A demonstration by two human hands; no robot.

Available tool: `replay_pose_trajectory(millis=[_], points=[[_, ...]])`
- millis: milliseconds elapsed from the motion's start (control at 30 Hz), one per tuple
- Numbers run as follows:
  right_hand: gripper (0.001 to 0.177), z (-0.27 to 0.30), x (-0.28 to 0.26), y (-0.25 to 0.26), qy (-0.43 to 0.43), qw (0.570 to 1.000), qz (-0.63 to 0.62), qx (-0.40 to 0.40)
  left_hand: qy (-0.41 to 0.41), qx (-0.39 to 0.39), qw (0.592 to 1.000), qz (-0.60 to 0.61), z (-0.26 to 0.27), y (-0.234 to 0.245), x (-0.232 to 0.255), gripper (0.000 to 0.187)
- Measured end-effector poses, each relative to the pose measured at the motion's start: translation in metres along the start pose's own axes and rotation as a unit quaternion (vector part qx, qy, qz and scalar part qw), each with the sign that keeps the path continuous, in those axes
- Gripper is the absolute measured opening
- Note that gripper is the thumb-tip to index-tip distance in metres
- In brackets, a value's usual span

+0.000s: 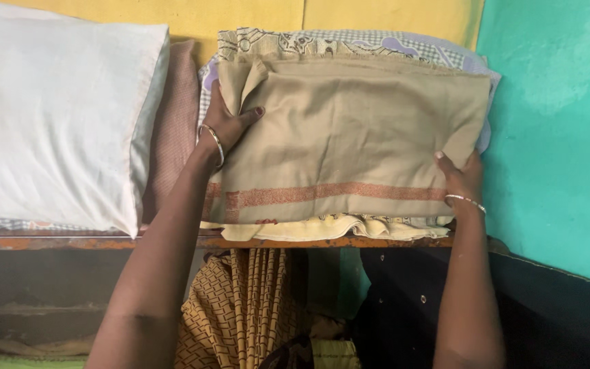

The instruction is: The person unties a large white sack, adjusts a yellow bag, moves a folded mat, pulls back a black curtain to access a shelf with medicine and various containers, then smooths a beige pillow and white pillow on a bed, and finally moves items including a broom and a package of diapers.

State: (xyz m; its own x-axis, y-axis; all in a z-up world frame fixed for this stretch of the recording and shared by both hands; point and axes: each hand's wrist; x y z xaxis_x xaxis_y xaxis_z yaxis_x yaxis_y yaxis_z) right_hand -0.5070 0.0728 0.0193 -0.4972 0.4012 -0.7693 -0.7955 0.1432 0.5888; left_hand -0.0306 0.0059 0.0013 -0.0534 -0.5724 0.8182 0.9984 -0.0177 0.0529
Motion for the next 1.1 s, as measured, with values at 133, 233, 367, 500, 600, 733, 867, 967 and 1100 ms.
replay_pose_trajectory(millis=[133, 233, 367, 500, 600, 733, 867, 967, 1100], points=[[0.072, -0.002, 0.052, 0.024, 0.085, 0.995, -0.039, 0.045, 0.104, 0.01, 0.994, 0.041, 0.003, 0.001, 0.004, 0.092], [0.08, -0.015, 0.089, 0.013, 0.104, 0.988, 0.043, 0.108, 0.102, -0.004, 0.995, -0.004, 0.0, 0.01, 0.005, 0.083], [0.087, -0.014, 0.051, -0.024, 0.061, 0.969, 0.206, 0.124, 0.062, -0.005, 0.998, 0.006, -0.006, 0.01, -0.003, 0.082], [0.088, 0.014, -0.017, -0.072, 0.222, 0.891, 0.389, 0.078, 0.058, 0.008, 0.998, 0.039, -0.008, -0.003, -0.013, 0.075], [0.074, 0.026, -0.038, -0.129, 0.239, 0.898, 0.369, 0.0, 0.028, 0.013, 0.999, 0.032, -0.01, -0.003, -0.021, 0.068], [0.074, 0.011, -0.043, -0.138, 0.273, 0.871, 0.409, 0.018, 0.025, 0.033, 0.999, -0.009, -0.015, -0.008, -0.03, 0.063], [0.073, 0.015, -0.045, -0.133, 0.268, 0.875, 0.402, 0.004, 0.003, 0.071, 0.997, -0.04, -0.008, -0.011, -0.048, 0.07], [0.074, 0.03, -0.045, -0.133, 0.264, 0.878, 0.398, 0.004, -0.087, 0.108, 0.968, -0.207, -0.01, -0.001, -0.064, 0.083], [0.072, 0.037, -0.04, -0.129, 0.271, 0.879, 0.392, -0.006, -0.06, 0.145, 0.91, -0.383, 0.004, 0.013, -0.079, 0.09]])
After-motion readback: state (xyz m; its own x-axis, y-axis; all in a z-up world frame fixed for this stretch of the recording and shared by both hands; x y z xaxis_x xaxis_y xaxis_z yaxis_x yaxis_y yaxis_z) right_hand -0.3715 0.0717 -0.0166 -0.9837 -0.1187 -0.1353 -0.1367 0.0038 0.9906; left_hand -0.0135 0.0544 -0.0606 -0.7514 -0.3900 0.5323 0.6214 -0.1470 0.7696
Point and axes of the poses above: each hand's wrist, its own z-axis away from the middle knuckle, its own y-axis out of the back of the hand, x = y × z, and after that the axes turned 10 degrees about y, right-handed
